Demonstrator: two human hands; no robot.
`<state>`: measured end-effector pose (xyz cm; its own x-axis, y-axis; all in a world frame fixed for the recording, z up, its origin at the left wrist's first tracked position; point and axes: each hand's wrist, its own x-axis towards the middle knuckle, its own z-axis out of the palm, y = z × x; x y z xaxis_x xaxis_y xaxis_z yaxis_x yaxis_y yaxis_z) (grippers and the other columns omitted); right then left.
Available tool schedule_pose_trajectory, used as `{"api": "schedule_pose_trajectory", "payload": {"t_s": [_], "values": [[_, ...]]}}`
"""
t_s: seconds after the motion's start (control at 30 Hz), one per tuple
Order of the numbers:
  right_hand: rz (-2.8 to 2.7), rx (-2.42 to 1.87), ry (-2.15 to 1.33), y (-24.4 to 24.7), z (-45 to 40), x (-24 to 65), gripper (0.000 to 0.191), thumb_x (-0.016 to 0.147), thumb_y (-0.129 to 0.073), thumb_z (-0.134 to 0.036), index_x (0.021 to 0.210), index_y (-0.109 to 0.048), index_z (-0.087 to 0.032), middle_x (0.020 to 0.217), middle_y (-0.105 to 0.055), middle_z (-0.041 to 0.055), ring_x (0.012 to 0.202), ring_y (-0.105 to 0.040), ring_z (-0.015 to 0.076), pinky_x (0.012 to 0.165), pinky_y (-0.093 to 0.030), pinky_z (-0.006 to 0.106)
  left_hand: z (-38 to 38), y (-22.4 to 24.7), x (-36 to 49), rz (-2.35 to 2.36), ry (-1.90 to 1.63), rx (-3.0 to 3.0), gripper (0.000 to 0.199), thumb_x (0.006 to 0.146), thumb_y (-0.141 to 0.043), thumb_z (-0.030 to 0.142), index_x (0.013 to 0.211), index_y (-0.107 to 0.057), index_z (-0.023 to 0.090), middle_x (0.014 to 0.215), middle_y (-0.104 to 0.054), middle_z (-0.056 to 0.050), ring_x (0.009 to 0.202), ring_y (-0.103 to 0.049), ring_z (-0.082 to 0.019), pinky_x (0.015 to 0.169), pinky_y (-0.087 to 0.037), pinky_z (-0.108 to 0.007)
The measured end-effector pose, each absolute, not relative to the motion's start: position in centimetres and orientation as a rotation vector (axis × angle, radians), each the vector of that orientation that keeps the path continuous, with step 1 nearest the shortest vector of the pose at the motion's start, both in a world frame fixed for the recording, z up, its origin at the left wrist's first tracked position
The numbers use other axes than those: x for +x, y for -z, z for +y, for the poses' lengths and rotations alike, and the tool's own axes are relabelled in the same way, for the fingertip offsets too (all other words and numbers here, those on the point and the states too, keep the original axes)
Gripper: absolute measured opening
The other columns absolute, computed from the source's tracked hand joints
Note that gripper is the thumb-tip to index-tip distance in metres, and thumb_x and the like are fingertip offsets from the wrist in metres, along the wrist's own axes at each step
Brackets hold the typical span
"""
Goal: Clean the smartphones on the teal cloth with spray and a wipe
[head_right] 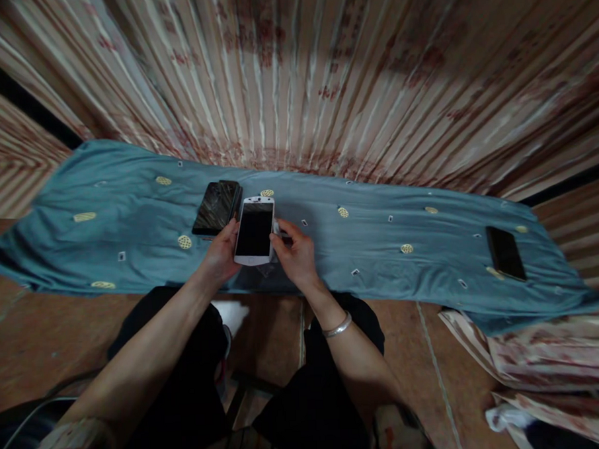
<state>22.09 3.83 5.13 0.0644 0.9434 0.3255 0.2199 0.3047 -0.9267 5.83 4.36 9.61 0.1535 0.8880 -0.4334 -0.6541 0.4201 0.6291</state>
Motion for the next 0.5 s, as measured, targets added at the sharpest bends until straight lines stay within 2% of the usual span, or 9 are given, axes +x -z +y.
{"api": "schedule_pose_trajectory", "payload": {"t_s": [0.1,0.23,0.5], "values": [[-1.648,-1.143,-0.479,-5.2,3.6,22.3,0.032,0.098,-0.062,-0.031,0.125,-0.077,-0.024,0.129,-0.079,0.0090,0.121,-0.073,0.0249,0.107,-0.060,0.043,4.4,-9.8,5.8,0.866,-1.143,0.322,0.043,0.109,-0.044,0.034,0.126,-0.076,0.011,0.103,-0.084,-0.012,0.093,-0.080,-0.027,0.092,-0.063,-0.042],[-1.877,-1.121,-0.188,-5.4,3.2,22.0,0.038,0.105,-0.051,-0.021,0.137,-0.071,-0.022,0.135,-0.075,0.0113,0.125,-0.071,0.0245,0.115,-0.057,0.046,4.4,-10.0,6.0,0.885,-1.160,0.293,0.047,0.111,-0.034,0.031,0.124,-0.075,0.012,0.101,-0.083,-0.011,0.092,-0.080,-0.026,0.092,-0.062,-0.042],[-2.131,-1.057,-0.091,-5.6,2.2,21.0,0.047,0.104,-0.044,-0.008,0.144,-0.067,-0.016,0.142,-0.070,0.0158,0.132,-0.066,0.0268,0.117,-0.057,0.048,4.5,-8.8,5.9,0.808,-1.128,0.396,0.050,0.106,-0.051,0.055,0.120,-0.075,0.014,0.100,-0.082,-0.011,0.089,-0.079,-0.027,0.087,-0.062,-0.040]]}}
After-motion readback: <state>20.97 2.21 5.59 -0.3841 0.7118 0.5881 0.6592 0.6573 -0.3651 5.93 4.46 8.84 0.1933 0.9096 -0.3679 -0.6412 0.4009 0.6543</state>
